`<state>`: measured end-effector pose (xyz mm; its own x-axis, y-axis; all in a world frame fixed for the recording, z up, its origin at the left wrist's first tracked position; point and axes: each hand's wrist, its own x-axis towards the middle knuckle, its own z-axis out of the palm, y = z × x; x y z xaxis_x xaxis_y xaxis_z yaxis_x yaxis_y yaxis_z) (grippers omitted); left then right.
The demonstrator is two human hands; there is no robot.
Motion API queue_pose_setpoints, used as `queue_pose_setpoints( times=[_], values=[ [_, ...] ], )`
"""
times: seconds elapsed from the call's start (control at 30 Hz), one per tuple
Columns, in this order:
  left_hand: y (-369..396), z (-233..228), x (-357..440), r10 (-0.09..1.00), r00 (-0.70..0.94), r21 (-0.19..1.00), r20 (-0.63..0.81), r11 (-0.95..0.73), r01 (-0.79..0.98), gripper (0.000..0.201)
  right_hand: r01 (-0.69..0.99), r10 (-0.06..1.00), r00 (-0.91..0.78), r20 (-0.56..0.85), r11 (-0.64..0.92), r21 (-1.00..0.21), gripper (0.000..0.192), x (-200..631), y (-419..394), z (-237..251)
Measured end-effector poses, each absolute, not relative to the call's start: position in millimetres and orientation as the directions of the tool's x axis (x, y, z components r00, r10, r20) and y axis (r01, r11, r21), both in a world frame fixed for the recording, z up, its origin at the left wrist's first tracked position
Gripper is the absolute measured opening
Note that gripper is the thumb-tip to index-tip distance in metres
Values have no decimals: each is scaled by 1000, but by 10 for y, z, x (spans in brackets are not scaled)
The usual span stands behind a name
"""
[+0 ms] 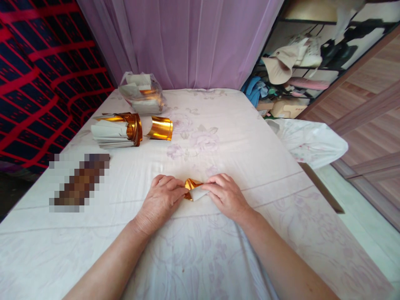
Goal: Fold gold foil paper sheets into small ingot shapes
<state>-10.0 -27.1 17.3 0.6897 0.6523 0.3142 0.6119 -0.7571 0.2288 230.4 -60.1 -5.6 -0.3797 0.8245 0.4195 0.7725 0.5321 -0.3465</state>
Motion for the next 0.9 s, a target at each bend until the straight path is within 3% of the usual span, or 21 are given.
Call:
queue_pose_setpoints(
  times=[0.13, 0.27, 0.6, 0.9],
  values=[
    [-247, 148, -128, 660, 683, 166, 314, -746, 645, 20, 757, 774, -438, 458, 592, -277, 15, 2240, -635, 16],
    [-261, 139, -131, 687, 658, 209, 307, -723, 658, 19, 695, 724, -540, 428, 671, -259, 12, 2154, -673, 32],
    [-317, 150, -68, 761, 602, 268, 242, -649, 712, 17, 638, 795, -465, 390, 606, -475, 17, 2164, -650, -36],
    [-423, 182, 19, 749, 626, 215, 216, -662, 718, 15, 668, 819, -442, 365, 572, -476, 15, 2142, -637, -16]
  ],
)
